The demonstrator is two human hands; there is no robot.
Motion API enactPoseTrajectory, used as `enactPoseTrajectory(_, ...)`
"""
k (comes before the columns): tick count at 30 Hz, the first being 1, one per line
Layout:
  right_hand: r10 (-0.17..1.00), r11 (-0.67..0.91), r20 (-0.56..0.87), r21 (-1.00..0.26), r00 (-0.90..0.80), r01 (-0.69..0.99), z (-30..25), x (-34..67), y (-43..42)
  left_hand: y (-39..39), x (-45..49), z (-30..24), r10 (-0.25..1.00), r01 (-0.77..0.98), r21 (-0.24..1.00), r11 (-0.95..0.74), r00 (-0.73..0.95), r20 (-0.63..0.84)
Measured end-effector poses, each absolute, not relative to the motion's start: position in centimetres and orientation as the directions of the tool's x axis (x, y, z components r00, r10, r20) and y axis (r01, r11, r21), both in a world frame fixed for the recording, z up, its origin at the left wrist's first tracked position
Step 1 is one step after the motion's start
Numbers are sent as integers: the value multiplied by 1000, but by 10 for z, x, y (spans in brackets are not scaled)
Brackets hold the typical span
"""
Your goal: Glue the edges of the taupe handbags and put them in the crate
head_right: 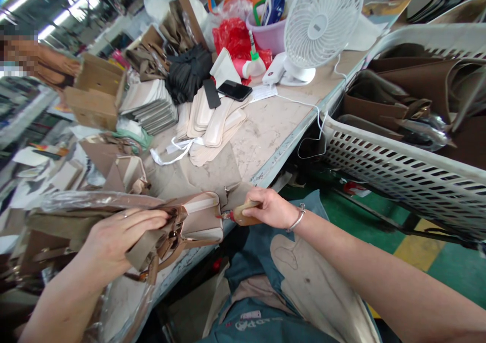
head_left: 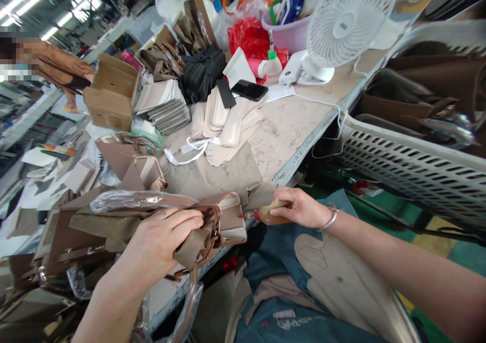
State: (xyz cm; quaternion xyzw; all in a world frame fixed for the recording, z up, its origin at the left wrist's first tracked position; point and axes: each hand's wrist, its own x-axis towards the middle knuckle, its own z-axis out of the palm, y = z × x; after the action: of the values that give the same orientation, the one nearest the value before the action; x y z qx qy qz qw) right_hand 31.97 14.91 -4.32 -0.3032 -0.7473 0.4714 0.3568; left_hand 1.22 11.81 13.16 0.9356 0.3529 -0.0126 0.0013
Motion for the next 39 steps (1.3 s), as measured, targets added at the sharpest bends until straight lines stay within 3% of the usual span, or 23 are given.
enactPoseTrajectory(4,732,375,261,-926,-629,52,-45,321,151,111,10,131,664,665,-5,-747,746,-48)
enactPoseTrajectory(10,821,378,285,-921,-495,96,-50,318,157,103,7,129,668,667,-32,-744,741,-69)
enactPoseTrajectory(15,745,325,241,-946,-622,22,-51,323,153,101,6,128,653,652,-46,-757,753,-79)
enactPoseTrajectory(20,841,324,265,-945,-473,46,-51,317,158,95,7,128,643,638,-83,-765,764,-54)
enactPoseTrajectory(25,843,200,125,-976,-523,89,-55,314,157,83,9,128,642,633,-129,-764,765,-51)
enactPoseTrajectory(29,811,88,30,-994,-584,71,-54,319,148,70,11,126,632,626,-99,-773,775,-35)
enactPoseTrajectory(34,870,119,70,-990,-488,70,-46,328,139,52,14,122,689,685,-82,-724,722,-59)
enactPoseTrajectory(39,806,244,172,-968,-566,53,-43,330,126,31,14,117,727,727,-51,-685,678,-103)
